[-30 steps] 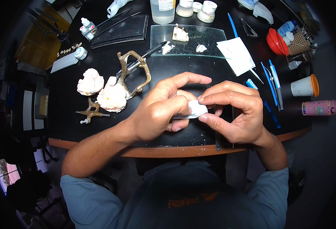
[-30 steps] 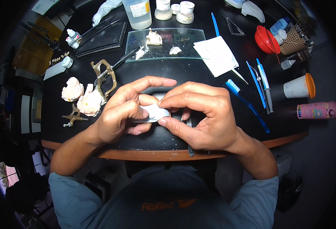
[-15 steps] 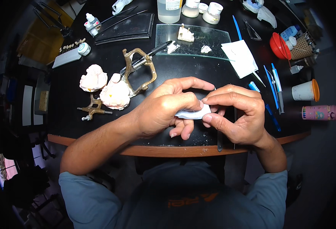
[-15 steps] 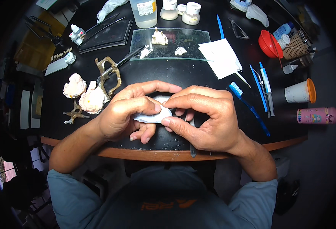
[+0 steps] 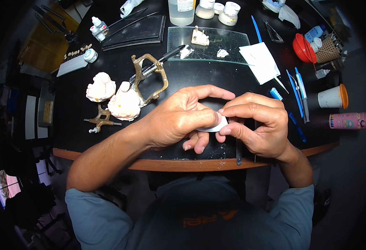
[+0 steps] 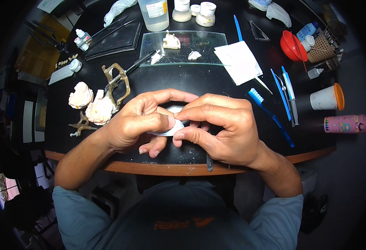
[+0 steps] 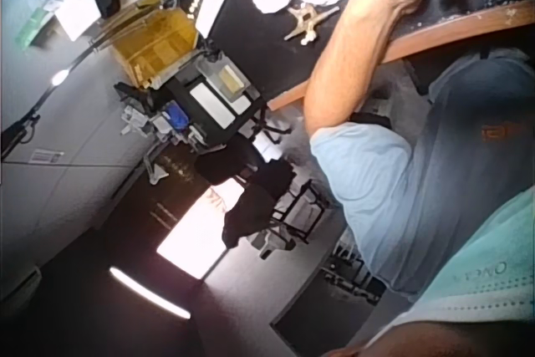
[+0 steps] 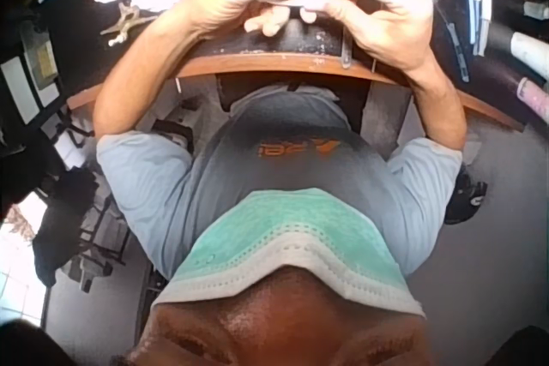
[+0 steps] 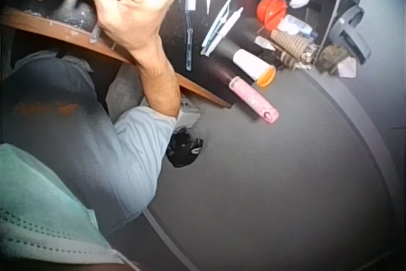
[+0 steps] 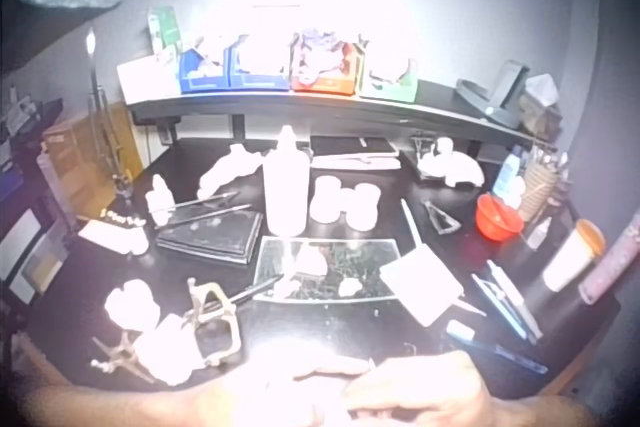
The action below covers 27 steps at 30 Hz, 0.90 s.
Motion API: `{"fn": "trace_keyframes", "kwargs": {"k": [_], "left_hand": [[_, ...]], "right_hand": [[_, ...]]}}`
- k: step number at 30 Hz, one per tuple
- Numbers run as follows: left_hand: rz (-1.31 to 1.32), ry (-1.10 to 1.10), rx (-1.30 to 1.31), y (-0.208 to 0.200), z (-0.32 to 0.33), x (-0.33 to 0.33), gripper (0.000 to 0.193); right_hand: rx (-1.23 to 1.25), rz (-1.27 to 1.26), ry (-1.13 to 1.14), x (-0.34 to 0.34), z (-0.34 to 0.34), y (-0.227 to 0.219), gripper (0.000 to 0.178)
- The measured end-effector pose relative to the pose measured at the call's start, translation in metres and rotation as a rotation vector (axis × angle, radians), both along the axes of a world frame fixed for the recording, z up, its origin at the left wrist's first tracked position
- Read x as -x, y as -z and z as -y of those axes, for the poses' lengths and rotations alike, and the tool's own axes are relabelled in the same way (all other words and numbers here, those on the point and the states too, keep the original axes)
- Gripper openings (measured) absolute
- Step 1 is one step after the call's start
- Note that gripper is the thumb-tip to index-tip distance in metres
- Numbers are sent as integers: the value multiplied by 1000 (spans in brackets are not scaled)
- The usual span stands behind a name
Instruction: Sculpting and cleaning a dental mold using a small metal tool and a brush on a laboratory bench.
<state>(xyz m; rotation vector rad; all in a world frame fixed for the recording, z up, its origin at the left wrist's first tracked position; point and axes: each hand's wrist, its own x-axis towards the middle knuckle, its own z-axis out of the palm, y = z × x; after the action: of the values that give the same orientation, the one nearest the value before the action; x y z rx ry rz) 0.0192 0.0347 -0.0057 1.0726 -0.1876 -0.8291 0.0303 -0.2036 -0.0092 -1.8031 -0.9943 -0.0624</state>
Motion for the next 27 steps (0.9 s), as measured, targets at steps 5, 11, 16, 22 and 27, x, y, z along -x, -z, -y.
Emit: {"fn": "trace_keyframes", "kwargs": {"k": [5, 11, 16, 22, 27], "left_hand": [[39, 14, 7, 1, 0, 0, 60], [71, 4, -6, -1, 1, 1, 60], [-2, -19, -24, -2, 0, 1, 61], [-37, -20, -1, -3, -1, 1, 63], [58, -1, -24, -1, -1, 1, 61]], "right_hand": [[-10, -6, -8, 0, 0, 0, 27], [-2, 7, -1, 0, 0, -1, 27], [7, -2, 5, 0, 0, -1, 27], [6, -12, 4, 1, -1, -1, 27], [8, -13, 4, 2, -1, -1, 27]]}}
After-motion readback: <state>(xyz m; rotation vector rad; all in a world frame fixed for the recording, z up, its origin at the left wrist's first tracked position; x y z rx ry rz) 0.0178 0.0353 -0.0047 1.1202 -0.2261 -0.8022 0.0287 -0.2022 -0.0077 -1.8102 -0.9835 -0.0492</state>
